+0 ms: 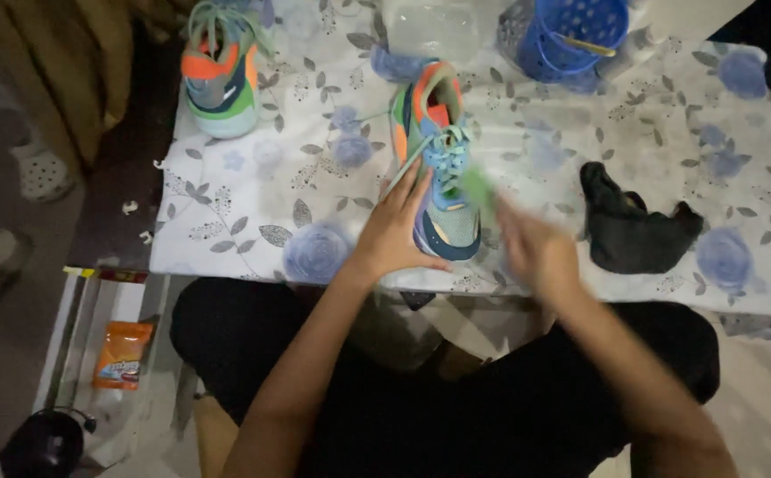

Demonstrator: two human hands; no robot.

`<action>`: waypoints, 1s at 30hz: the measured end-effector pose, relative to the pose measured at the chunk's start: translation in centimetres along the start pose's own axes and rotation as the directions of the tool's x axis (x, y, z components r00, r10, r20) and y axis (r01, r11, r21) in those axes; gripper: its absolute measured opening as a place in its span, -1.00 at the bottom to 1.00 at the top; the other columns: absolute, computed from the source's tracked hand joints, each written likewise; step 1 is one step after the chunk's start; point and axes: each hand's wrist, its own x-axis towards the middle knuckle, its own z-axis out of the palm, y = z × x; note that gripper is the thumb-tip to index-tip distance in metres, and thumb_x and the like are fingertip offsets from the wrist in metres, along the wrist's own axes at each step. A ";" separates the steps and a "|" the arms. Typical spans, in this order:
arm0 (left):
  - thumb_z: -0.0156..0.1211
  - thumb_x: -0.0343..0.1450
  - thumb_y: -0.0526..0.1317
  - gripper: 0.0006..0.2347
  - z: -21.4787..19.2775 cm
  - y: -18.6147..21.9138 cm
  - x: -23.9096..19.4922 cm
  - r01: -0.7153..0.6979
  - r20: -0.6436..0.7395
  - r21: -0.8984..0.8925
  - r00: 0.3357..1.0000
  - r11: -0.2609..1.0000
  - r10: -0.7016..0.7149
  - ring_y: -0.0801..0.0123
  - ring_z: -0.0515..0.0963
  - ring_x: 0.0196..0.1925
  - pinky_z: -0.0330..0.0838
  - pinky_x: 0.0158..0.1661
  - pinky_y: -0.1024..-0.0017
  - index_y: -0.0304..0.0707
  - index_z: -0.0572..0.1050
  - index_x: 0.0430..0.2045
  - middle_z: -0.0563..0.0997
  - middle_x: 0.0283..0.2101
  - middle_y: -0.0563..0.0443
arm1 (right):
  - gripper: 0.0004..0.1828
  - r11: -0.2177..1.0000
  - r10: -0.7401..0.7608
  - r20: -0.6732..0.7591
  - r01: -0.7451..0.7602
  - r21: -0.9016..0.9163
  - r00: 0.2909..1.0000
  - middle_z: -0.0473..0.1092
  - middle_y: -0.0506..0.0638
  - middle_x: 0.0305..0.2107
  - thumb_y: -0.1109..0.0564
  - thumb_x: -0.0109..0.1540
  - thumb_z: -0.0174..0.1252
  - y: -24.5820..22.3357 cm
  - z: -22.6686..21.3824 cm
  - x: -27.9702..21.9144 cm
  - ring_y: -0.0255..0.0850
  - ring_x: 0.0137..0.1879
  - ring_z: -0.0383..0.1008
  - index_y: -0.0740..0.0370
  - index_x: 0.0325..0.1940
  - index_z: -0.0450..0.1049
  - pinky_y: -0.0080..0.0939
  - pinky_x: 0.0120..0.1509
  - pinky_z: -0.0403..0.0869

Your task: The person scrubs a colorful sneaker with a green brush, focusing on the upper mesh and side panels. They hold the shoe steady with one hand while scrubbing with the other, occasionally repositioning the shoe to reach different areas.

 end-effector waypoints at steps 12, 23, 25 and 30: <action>0.50 -0.18 0.13 0.17 0.0 0.4 -0.3 0.037 0.001 0.013 0.999 0.999 -0.037 -0.08 -0.12 0.35 -0.30 0.20 -0.15 -0.15 -0.19 0.27 -0.18 0.33 -0.20 | -0.34 0.924 0.039 0.343 0.096 -0.369 0.939 0.33 -0.02 -0.49 -0.24 -0.03 0.12 -2.1 4.2 -0.8 -0.01 -0.44 0.49 -0.31 0.15 0.19 0.04 -0.45 0.44; 0.53 -0.20 0.10 0.18 0.5 0.0 0.0 0.034 -0.003 0.003 0.999 0.999 -0.034 -0.07 -0.08 0.34 -0.21 0.21 -0.11 -0.09 -0.19 0.26 -0.17 0.33 -0.19 | -0.64 0.947 0.067 0.320 0.041 -0.319 0.945 0.37 0.06 -0.58 0.06 0.15 -0.04 -4.6 0.9 -0.5 0.04 -0.51 0.48 -0.09 0.04 0.32 0.03 -0.43 0.46; 0.55 -0.20 0.09 0.19 0.6 0.1 -0.1 0.044 -0.007 0.009 0.999 0.999 -0.044 -0.04 -0.06 0.34 -0.21 0.22 -0.09 -0.06 -0.20 0.27 -0.17 0.33 -0.17 | -0.60 0.953 0.067 0.326 0.036 -0.302 0.943 0.37 0.06 -0.54 0.04 0.13 -0.01 -5.5 -0.2 -0.5 0.03 -0.47 0.49 -0.07 0.07 0.29 0.02 -0.42 0.46; 0.53 -0.24 0.11 0.19 1.0 -0.5 0.1 0.029 0.002 -0.003 1.000 1.000 -0.029 -0.12 -0.13 0.34 -0.24 0.21 -0.13 -0.11 -0.16 0.26 -0.15 0.32 -0.24 | -0.81 0.909 0.160 0.447 0.045 -0.415 0.880 0.32 -0.01 -0.64 0.03 0.14 -0.13 -6.4 -3.4 -4.3 -0.02 -0.58 0.45 -0.05 -0.18 0.29 -0.04 -0.48 0.45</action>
